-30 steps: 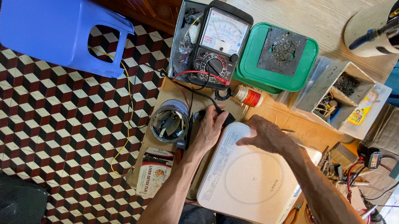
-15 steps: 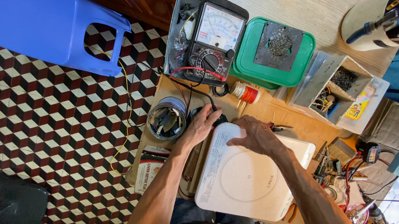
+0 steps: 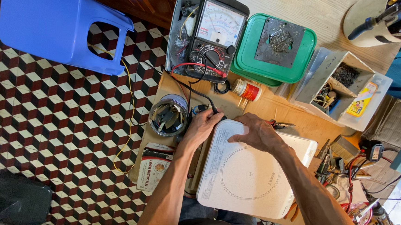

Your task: The person uses a power drill to fasten screws on the internal components of an induction cooktop. They then place the cooktop cover back on, plug in the power cord, and press buttons on the control panel to test the device.

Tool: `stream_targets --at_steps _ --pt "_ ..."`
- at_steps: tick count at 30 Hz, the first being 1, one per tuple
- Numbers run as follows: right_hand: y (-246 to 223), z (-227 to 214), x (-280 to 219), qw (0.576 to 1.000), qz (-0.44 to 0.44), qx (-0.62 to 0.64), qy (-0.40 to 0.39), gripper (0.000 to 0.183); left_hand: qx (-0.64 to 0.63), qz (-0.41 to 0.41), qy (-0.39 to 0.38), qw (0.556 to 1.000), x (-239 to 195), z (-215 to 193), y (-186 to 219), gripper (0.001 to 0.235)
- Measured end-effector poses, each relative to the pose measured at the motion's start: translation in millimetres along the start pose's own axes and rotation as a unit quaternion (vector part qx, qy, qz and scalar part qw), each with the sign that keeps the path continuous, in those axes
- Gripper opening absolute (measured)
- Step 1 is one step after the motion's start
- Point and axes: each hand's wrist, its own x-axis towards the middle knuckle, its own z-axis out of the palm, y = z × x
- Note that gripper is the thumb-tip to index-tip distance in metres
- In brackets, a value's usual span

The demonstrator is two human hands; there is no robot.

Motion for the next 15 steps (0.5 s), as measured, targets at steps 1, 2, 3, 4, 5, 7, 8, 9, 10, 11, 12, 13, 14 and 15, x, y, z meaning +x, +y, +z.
stream_targets --at_steps 1,2,3,4,5,7,8,9,10,11,12,13,14,15 --pt "-1 0 0 1.000 0.016 -0.007 -0.009 0.078 -0.013 0.003 0.015 1.000 -2 4 2 0.049" --pt "-1 0 -1 0.999 0.032 -0.013 -0.018 0.080 -0.025 0.006 0.031 0.999 -4 8 3 0.050" --pt "-1 -1 -1 1.000 0.025 -0.007 -0.013 0.080 -0.038 0.009 0.046 0.998 -6 11 5 0.051" --pt "-1 -1 -1 1.000 0.017 -0.002 -0.008 0.080 -0.011 0.001 0.073 0.997 -8 13 7 0.051" --pt "-2 -2 -1 1.000 0.010 0.005 -0.003 0.080 0.018 -0.005 0.100 0.995 -10 14 9 0.052" --pt "-2 -2 -2 1.000 0.020 0.005 -0.008 0.080 0.055 -0.018 0.136 0.989 -13 17 13 0.050" --pt "-2 -1 -2 1.000 0.025 0.006 -0.010 0.080 0.064 -0.025 0.145 0.987 -13 18 15 0.048" --pt "-1 -1 -2 1.000 0.021 0.000 -0.009 0.080 0.073 -0.030 0.155 0.985 -13 19 17 0.045" --pt "0 0 -1 1.000 0.016 -0.006 -0.008 0.080 0.088 -0.034 0.159 0.983 -12 20 18 0.046" --pt "1 1 -1 1.000 0.011 -0.011 -0.007 0.080 0.103 -0.037 0.164 0.980 -10 20 19 0.046" --pt "2 1 0 1.000 0.005 -0.005 -0.003 0.079 0.118 -0.041 0.169 0.978 -8 20 18 0.046" --pt "3 2 0 1.000 -0.001 0.001 0.001 0.078 0.120 -0.036 0.173 0.977 -6 19 17 0.047" --pt "5 4 -2 1.000 -0.007 0.007 0.006 0.077 0.122 -0.031 0.177 0.976 -5 19 16 0.049" --pt "6 5 -2 1.000 -0.014 0.005 0.012 0.078 0.124 -0.026 0.182 0.975 -3 18 14 0.050"
